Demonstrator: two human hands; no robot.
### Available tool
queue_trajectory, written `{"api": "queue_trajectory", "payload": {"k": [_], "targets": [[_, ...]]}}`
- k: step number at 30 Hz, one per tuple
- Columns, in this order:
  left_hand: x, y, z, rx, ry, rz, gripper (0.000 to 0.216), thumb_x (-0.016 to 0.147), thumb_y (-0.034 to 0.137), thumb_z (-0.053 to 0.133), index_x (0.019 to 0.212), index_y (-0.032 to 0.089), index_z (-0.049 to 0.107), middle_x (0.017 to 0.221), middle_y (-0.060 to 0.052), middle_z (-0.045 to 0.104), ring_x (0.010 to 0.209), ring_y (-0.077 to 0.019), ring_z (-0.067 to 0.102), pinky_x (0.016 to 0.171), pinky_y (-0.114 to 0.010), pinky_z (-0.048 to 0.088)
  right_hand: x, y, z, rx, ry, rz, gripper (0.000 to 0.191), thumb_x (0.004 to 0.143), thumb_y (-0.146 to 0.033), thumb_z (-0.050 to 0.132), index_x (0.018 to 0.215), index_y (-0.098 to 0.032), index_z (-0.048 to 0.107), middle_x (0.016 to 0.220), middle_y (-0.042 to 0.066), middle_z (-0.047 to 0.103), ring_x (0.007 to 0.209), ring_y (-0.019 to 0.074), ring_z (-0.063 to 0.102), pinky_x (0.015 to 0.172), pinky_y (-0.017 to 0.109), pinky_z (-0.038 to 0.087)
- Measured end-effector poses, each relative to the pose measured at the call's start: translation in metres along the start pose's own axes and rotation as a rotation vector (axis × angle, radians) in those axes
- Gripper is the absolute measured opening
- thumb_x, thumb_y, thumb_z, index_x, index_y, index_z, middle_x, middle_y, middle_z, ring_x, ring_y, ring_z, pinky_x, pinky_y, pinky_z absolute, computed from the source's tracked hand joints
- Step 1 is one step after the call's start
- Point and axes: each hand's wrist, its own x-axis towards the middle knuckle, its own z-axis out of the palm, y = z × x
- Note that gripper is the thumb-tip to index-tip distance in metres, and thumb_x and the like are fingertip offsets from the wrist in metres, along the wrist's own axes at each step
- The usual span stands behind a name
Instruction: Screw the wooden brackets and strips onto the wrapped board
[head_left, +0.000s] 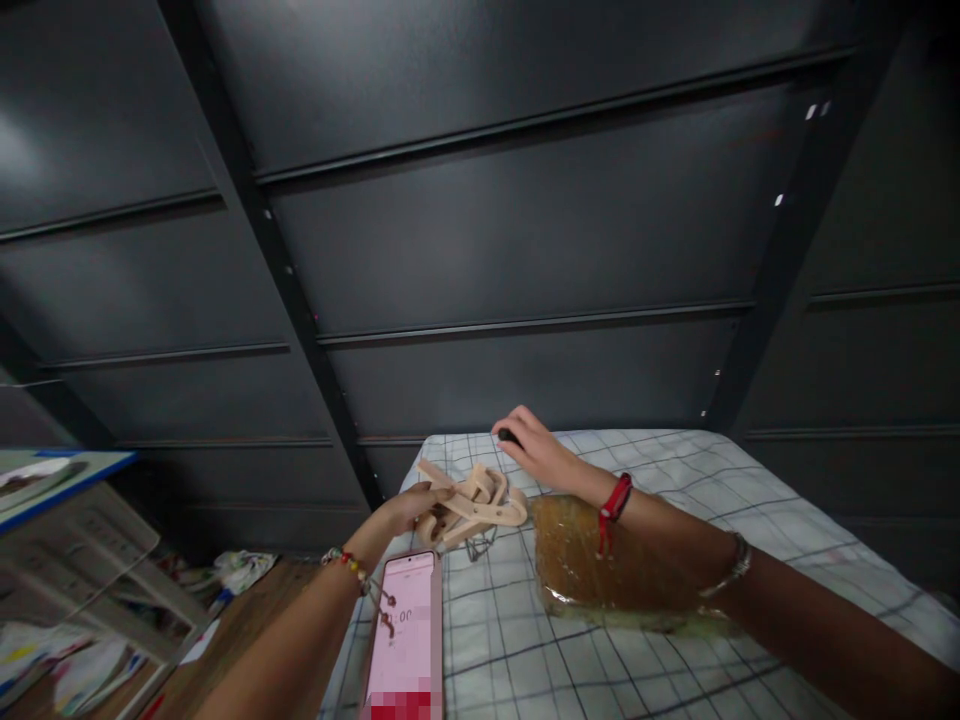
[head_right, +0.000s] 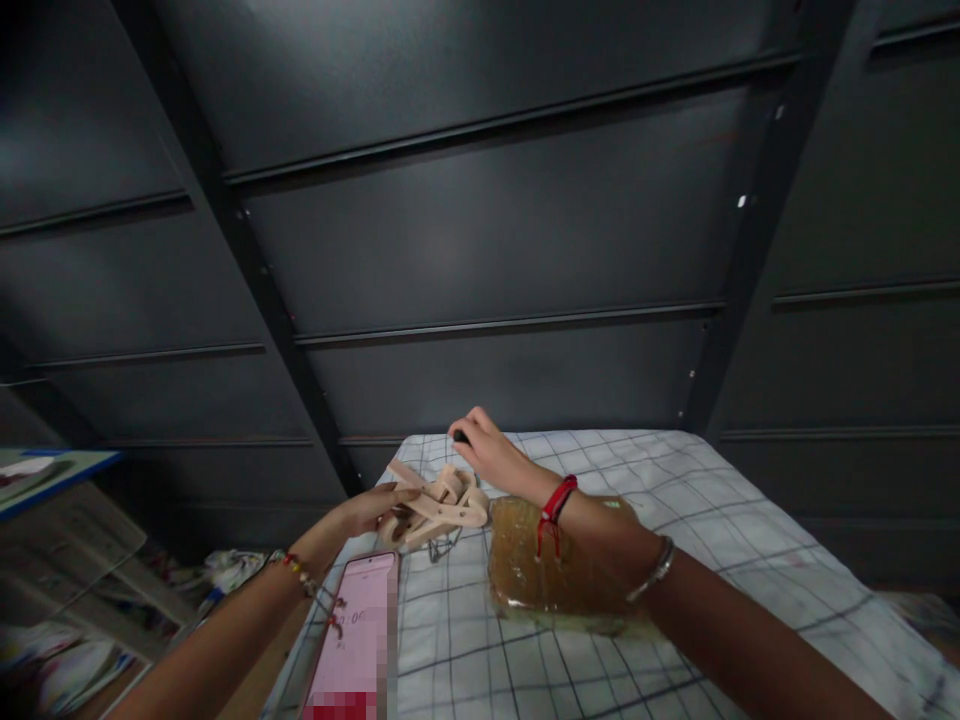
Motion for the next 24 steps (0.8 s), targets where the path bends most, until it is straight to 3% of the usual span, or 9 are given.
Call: {"api": "queue_trajectory", "payload": {"k": [4,8,17,24], "targets": [[0.0,0.0,0.001,-0.043,0.004,-0.064,0.022,0.068,0.033,0.06,0.08,0.014,0.056,0.071,-0.002,0.061,0.064,-0.0144,0.055,0.056,-0.024,0.044,-0.004,-0.012,0.016,-0.242,-0.331,-0.144,0.024,0.079,-0.029,0.055,0.098,-0.015,0.054,0.1,0.006,0.053,0.09,0.0174,0.052,0.077,0.036,0.044],[0.006,-0.002,0.004,-0.072,-0.007,-0.084,0.021,0.07,0.03,0.059,0.082,0.014,0.055,0.074,-0.003,0.062,0.065,-0.0143,0.056,0.058,-0.025,0.044,-0.006,-0.011,0.035,-0.452,-0.508,-0.12,0.028,0.083,-0.032,0.05,0.105,-0.015,0.052,0.105,0.007,0.054,0.091,0.0186,0.054,0.075,0.039,0.046],[0.013,0.0,0.001,-0.075,0.081,-0.044,0.03,0.064,0.03,0.065,0.086,0.014,0.054,0.075,-0.003,0.062,0.066,-0.0158,0.058,0.058,-0.026,0.044,0.006,-0.005,0.039,-0.578,-0.6,-0.027,0.032,0.083,-0.031,0.049,0.111,-0.016,0.048,0.108,0.007,0.053,0.091,0.0185,0.055,0.074,0.039,0.047],[-0.001,0.03,-0.006,-0.129,0.172,0.091,0.02,0.066,0.028,0.064,0.076,0.012,0.057,0.069,-0.003,0.062,0.061,-0.0103,0.057,0.065,-0.022,0.045,-0.001,0.0,0.016,-0.54,-0.546,0.088,0.027,0.084,-0.031,0.048,0.105,-0.015,0.052,0.103,0.006,0.056,0.084,0.016,0.056,0.071,0.035,0.048]]}}
